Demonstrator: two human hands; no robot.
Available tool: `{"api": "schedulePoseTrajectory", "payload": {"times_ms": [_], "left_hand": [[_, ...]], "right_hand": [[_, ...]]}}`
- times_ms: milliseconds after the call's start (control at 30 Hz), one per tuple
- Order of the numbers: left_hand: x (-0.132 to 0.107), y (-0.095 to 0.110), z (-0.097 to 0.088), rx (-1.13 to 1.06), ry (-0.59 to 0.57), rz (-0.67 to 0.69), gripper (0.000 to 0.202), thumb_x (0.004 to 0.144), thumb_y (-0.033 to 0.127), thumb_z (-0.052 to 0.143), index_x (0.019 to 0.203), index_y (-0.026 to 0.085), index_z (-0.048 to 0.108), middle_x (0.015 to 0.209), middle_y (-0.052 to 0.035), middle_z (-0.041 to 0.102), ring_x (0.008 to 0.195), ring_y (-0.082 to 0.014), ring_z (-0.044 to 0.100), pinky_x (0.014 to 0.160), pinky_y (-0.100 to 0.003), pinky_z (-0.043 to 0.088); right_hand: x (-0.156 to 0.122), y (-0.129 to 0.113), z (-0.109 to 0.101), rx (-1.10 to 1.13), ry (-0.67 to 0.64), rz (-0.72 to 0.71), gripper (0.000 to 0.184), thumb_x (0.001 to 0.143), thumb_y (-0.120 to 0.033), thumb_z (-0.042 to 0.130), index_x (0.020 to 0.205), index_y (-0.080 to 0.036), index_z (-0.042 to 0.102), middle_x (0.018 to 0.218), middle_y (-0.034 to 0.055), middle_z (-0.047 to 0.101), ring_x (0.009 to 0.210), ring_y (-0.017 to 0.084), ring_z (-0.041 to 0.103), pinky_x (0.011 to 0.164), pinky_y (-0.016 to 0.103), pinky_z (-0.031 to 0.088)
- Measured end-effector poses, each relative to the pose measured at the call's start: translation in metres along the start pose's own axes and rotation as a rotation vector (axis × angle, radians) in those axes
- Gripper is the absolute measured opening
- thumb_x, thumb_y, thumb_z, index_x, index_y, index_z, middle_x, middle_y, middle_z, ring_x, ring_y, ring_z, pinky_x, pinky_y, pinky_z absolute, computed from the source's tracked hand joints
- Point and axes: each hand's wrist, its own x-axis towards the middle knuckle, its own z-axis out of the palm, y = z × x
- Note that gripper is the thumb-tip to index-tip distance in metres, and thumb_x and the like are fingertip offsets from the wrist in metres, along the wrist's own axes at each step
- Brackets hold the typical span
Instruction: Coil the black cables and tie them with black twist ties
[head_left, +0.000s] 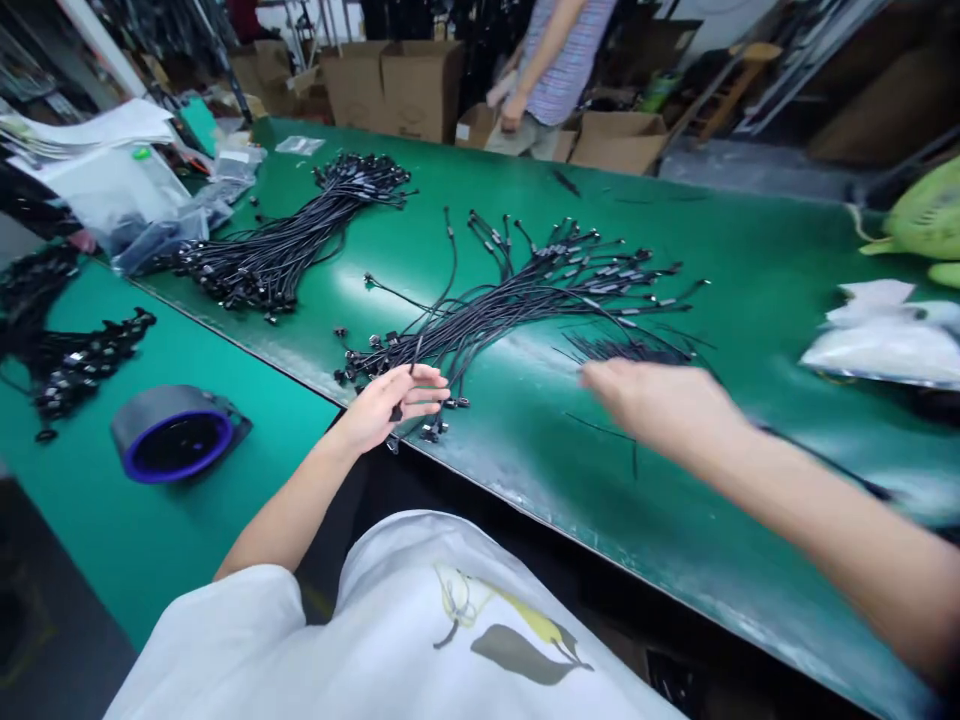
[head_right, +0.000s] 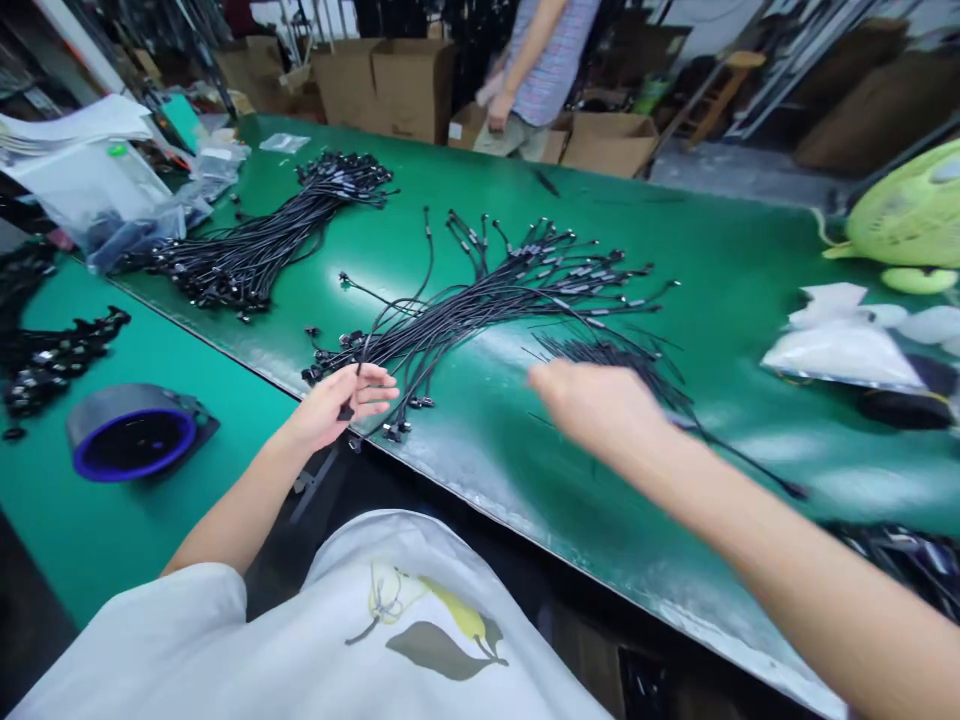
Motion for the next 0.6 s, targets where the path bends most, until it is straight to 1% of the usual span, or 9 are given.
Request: {"api": "schedulePoseTrajectory", "payload": {"times_ms": [67,133,167,233,300,400,433,500,600], "left_hand": [[0.008,-0.012,0.023,0.287,-0.056,0.114,0.037,0.090,0.045,0.055,0.112,0.017,0.066,0.121,-0.0111,0.064,0.115,-0.0236,0.059,0.096,-0.035,0.049],[0.009,-0.023,0.046,0.561,-0.125,0.207,0.033,0.091,0.042,0.054,0.111,0.019,0.068,0.118,-0.0093,0.065,0.114,-0.0225,0.058,0.099,-0.034,0.044],[0.008,-0.028,0.056,0.654,-0.177,0.213,0.032,0.091,0.041,0.053,0.109,0.019,0.068,0.109,-0.0081,0.068,0.106,-0.0209,0.061,0.096,-0.033,0.045],[0.005,-0.034,0.067,0.700,-0.286,0.136,0.033,0.093,0.042,0.049,0.106,0.019,0.068,0.081,-0.0035,0.066,0.078,-0.0158,0.061,0.079,-0.029,0.049],[0.001,-0.034,0.067,0.549,-0.372,-0.009,0.035,0.093,0.043,0.047,0.103,0.016,0.068,0.059,0.0027,0.051,0.055,-0.0103,0.048,0.060,-0.024,0.045],[-0.003,-0.022,0.054,0.089,-0.408,-0.195,0.032,0.091,0.040,0.054,0.094,0.012,0.068,0.049,0.0091,0.028,0.041,-0.0048,0.025,0.044,-0.017,0.035],[-0.005,-0.016,0.048,-0.068,-0.379,-0.216,0.029,0.090,0.037,0.055,0.093,0.011,0.068,0.049,0.0103,0.023,0.039,-0.0038,0.019,0.040,-0.015,0.031],[-0.010,-0.001,0.036,-0.321,-0.245,-0.176,0.025,0.091,0.029,0.055,0.100,0.009,0.067,0.050,0.0110,0.020,0.038,-0.0029,0.013,0.036,-0.011,0.026],[-0.016,0.017,0.024,-0.510,-0.053,-0.084,0.030,0.094,0.020,0.048,0.117,0.008,0.060,0.050,0.0108,0.022,0.036,-0.0027,0.014,0.035,-0.009,0.026]], "right_hand": [[-0.017,-0.049,-0.010,0.152,-0.067,-0.100,0.022,0.097,-0.027,0.045,0.084,-0.017,0.059,0.074,0.0049,0.064,0.058,0.013,0.057,0.048,0.026,0.019],[-0.019,-0.081,-0.023,0.254,-0.071,-0.110,0.027,0.099,-0.030,0.041,0.084,-0.016,0.060,0.074,0.0051,0.064,0.061,0.013,0.058,0.050,0.027,0.020],[-0.017,-0.087,-0.028,0.285,-0.059,-0.086,0.030,0.099,-0.031,0.039,0.085,-0.016,0.060,0.075,0.0054,0.064,0.062,0.013,0.058,0.050,0.027,0.020],[-0.010,-0.081,-0.035,0.316,-0.027,-0.008,0.033,0.100,-0.037,0.039,0.087,-0.015,0.061,0.080,0.0061,0.065,0.066,0.014,0.059,0.051,0.026,0.021],[-0.008,-0.059,-0.031,0.329,0.000,0.065,0.035,0.097,-0.045,0.044,0.088,-0.016,0.062,0.085,0.0060,0.067,0.071,0.015,0.061,0.051,0.025,0.022],[-0.016,-0.017,-0.008,0.381,0.059,0.099,0.033,0.095,-0.047,0.048,0.092,-0.018,0.063,0.089,0.0058,0.068,0.078,0.017,0.062,0.056,0.024,0.032],[-0.021,-0.006,0.003,0.414,0.091,0.106,0.031,0.096,-0.043,0.046,0.095,-0.018,0.063,0.091,0.0061,0.068,0.081,0.018,0.062,0.060,0.025,0.036],[-0.033,0.010,0.026,0.489,0.164,0.130,0.030,0.098,-0.037,0.040,0.100,-0.018,0.063,0.095,0.0068,0.068,0.084,0.018,0.063,0.067,0.026,0.042],[-0.049,0.015,0.053,0.536,0.253,0.169,0.034,0.099,-0.032,0.033,0.102,-0.017,0.064,0.095,0.0067,0.069,0.084,0.018,0.064,0.071,0.027,0.045]]}}
